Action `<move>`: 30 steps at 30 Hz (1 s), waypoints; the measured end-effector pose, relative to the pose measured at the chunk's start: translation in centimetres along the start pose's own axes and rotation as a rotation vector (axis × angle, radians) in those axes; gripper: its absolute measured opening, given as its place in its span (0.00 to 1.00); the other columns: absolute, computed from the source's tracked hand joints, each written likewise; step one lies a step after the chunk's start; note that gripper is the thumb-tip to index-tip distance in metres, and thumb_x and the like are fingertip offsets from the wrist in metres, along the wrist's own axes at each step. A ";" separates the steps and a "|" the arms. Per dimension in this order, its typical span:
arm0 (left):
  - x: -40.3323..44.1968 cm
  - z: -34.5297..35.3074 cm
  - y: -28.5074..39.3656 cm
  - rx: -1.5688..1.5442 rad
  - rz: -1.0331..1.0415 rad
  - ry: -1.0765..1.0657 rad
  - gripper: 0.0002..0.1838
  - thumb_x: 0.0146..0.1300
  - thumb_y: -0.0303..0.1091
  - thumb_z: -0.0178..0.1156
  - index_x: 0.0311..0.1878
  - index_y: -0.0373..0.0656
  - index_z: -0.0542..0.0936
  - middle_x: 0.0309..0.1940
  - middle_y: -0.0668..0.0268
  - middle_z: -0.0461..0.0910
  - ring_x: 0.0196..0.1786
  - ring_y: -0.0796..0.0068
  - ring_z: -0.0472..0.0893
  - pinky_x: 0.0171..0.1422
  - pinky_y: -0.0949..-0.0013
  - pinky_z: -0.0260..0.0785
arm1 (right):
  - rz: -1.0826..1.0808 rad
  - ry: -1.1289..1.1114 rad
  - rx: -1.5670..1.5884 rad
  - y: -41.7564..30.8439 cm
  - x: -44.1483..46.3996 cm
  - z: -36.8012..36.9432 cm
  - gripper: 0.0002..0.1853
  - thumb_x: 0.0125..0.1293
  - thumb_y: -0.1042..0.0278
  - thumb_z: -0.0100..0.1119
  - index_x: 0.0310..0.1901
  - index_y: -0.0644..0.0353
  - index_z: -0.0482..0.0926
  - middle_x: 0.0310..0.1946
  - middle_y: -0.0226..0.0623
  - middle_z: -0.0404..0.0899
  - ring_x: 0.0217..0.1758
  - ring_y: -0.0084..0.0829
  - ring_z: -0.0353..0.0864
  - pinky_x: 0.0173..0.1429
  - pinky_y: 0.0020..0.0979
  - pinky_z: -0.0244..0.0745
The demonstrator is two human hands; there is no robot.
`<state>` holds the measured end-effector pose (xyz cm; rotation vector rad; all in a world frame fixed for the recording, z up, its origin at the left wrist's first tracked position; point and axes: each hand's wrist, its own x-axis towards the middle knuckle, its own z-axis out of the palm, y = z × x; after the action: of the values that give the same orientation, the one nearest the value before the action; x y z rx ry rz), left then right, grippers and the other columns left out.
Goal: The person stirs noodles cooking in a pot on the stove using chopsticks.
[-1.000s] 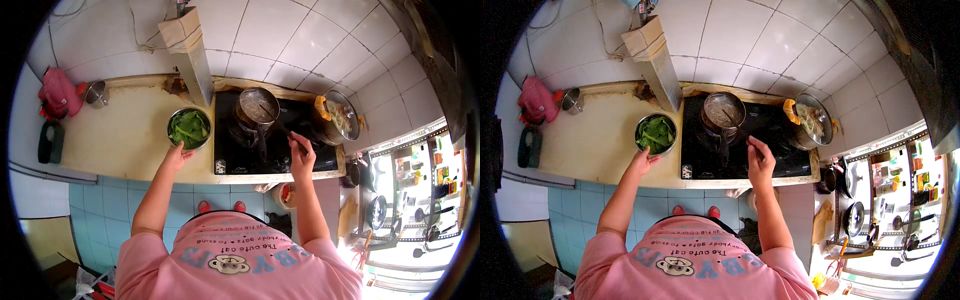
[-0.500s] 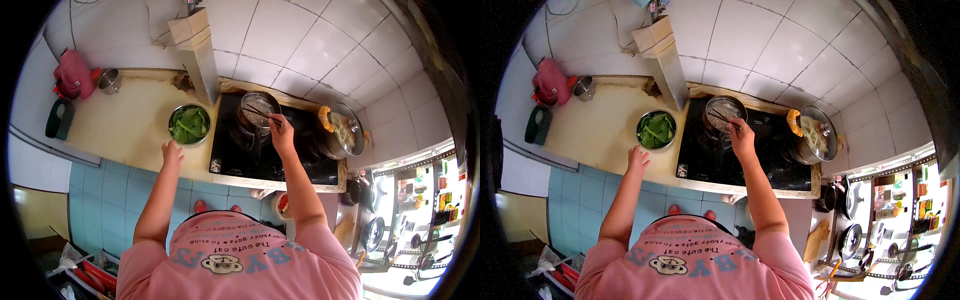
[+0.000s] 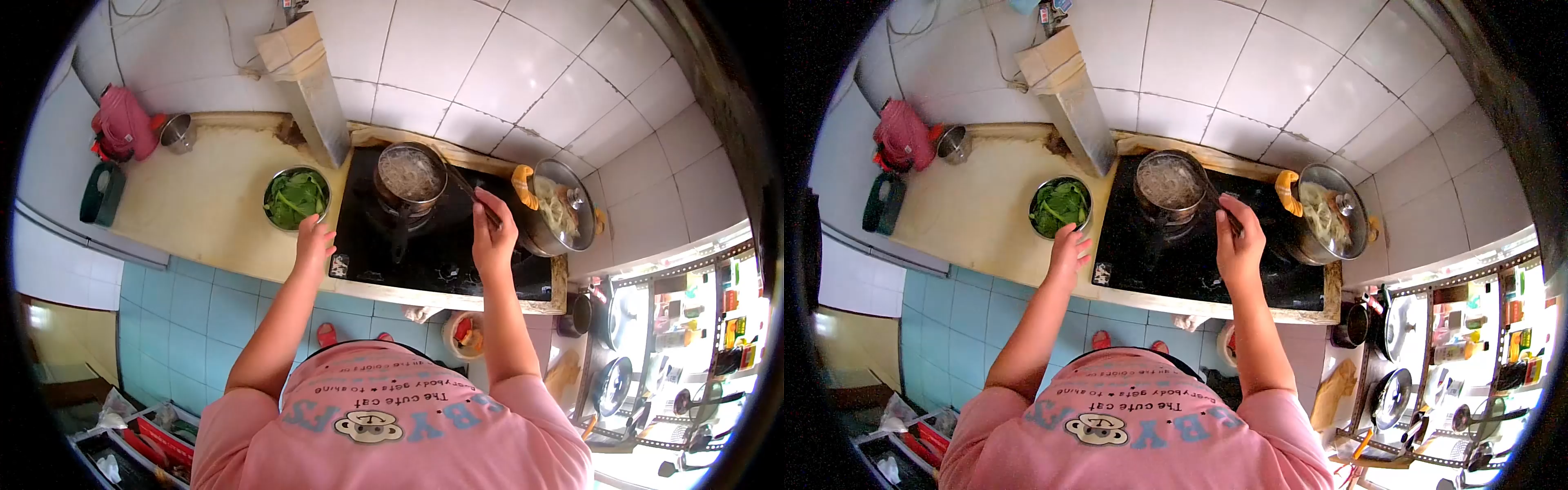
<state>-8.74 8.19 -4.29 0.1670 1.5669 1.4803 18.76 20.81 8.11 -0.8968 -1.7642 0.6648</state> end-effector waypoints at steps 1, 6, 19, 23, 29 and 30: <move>-0.2 0.3 -0.1 0.006 0.007 -0.022 0.27 0.67 0.39 0.52 0.70 0.51 0.63 0.63 0.64 0.70 0.61 0.64 0.76 0.54 0.56 0.70 | -0.150 0.043 -0.069 -0.6 -0.3 -0.3 0.09 0.67 0.79 0.59 0.48 0.66 0.79 0.46 0.46 0.83 0.51 0.36 0.83 0.54 0.30 0.77; -1.4 2.3 -0.3 0.005 -0.003 -0.079 0.26 0.66 0.42 0.55 0.67 0.51 0.66 0.60 0.64 0.71 0.57 0.67 0.77 0.51 0.60 0.71 | 0.040 -0.206 -0.105 0.6 -2.5 -0.3 0.09 0.64 0.81 0.60 0.46 0.63 0.79 0.47 0.50 0.82 0.51 0.48 0.83 0.52 0.34 0.79; -4.1 4.0 -1.1 0.128 0.001 -0.245 0.21 0.68 0.39 0.55 0.64 0.50 0.70 0.59 0.65 0.74 0.56 0.69 0.79 0.51 0.62 0.72 | -0.108 -0.199 -0.137 -0.2 -4.9 -0.7 0.12 0.64 0.81 0.60 0.49 0.62 0.80 0.51 0.52 0.80 0.53 0.51 0.81 0.53 0.37 0.79; -4.3 3.9 -1.0 0.127 -0.030 -0.253 0.21 0.68 0.38 0.55 0.63 0.50 0.70 0.58 0.66 0.75 0.55 0.71 0.79 0.51 0.63 0.72 | -0.149 -0.134 -0.165 -0.8 -5.1 -0.6 0.12 0.64 0.81 0.60 0.49 0.62 0.80 0.51 0.51 0.80 0.53 0.51 0.81 0.54 0.37 0.79; -4.8 3.2 -0.9 0.127 -0.027 -0.271 0.19 0.69 0.39 0.54 0.62 0.50 0.71 0.57 0.66 0.77 0.55 0.71 0.79 0.52 0.64 0.71 | -0.140 -0.143 -0.171 -0.7 -5.2 0.0 0.12 0.64 0.81 0.60 0.49 0.61 0.80 0.50 0.51 0.80 0.53 0.51 0.82 0.54 0.38 0.79; -4.8 3.1 -0.9 0.119 -0.020 -0.288 0.19 0.69 0.39 0.54 0.62 0.50 0.71 0.57 0.65 0.77 0.55 0.71 0.79 0.53 0.63 0.71 | -0.122 -0.161 -0.164 -0.4 -5.4 0.2 0.12 0.64 0.81 0.60 0.49 0.61 0.80 0.51 0.51 0.80 0.53 0.51 0.81 0.54 0.38 0.79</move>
<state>-3.54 6.95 -2.04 0.4137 1.4169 1.2848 19.67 16.10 5.51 -0.8563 -2.0237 0.5306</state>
